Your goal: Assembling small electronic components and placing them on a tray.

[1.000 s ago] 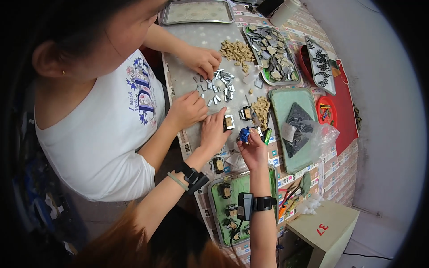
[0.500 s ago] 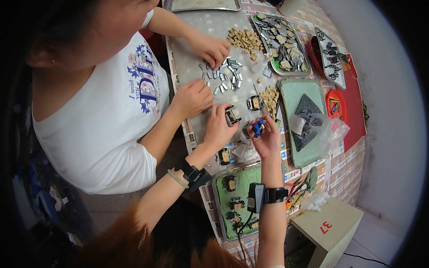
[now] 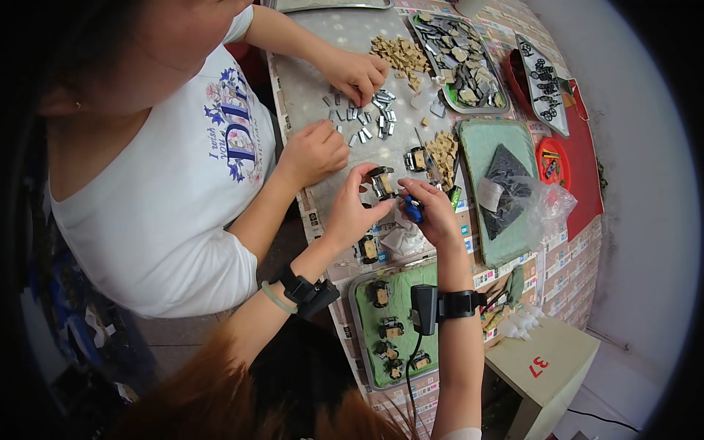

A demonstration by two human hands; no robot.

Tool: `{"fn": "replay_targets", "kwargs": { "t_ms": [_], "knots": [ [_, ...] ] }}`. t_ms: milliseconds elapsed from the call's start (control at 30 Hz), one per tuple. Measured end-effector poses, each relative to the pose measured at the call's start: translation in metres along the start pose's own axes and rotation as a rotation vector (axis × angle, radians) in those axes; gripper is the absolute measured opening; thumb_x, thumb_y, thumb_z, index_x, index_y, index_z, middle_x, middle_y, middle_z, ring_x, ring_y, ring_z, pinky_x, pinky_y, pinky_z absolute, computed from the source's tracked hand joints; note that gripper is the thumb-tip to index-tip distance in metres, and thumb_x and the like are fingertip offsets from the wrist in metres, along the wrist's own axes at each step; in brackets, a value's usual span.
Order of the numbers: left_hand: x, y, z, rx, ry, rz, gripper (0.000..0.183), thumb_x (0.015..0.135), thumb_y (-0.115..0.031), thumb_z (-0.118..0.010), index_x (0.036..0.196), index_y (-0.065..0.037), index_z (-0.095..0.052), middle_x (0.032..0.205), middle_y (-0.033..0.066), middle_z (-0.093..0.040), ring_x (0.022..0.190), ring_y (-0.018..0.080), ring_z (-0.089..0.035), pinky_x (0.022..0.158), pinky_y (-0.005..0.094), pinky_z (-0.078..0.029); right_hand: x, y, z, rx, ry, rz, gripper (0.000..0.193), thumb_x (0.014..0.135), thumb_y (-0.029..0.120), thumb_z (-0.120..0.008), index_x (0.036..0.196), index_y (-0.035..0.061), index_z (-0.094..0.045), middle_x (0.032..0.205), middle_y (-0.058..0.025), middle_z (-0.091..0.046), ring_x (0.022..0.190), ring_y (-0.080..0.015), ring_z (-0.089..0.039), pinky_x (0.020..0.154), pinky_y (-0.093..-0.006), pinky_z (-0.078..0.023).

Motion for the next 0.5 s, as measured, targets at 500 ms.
{"fn": "replay_targets", "kwargs": {
  "t_ms": [500],
  "knots": [
    [-0.007, -0.020, -0.001, -0.083, 0.179, -0.012, 0.055, 0.067, -0.011, -0.067, 0.116, -0.007, -0.041, 0.103, 0.0062, -0.051, 0.092, 0.0179, -0.051, 0.079, 0.0294, -0.040, -0.012, 0.016, -0.024, 0.024, 0.145, -0.054, 0.022, 0.081, 0.024, -0.057, 0.090, 0.0040, -0.053, 0.075, -0.0033, -0.058, 0.045, -0.0103, -0.052, 0.037, -0.0232, -0.041]
  ]
}}
Point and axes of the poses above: each hand's wrist, its own x-axis towards the middle knuckle, its own z-axis out of the back of the hand, y = z × x, the point moved 8 cm from there along x, towards the middle knuckle
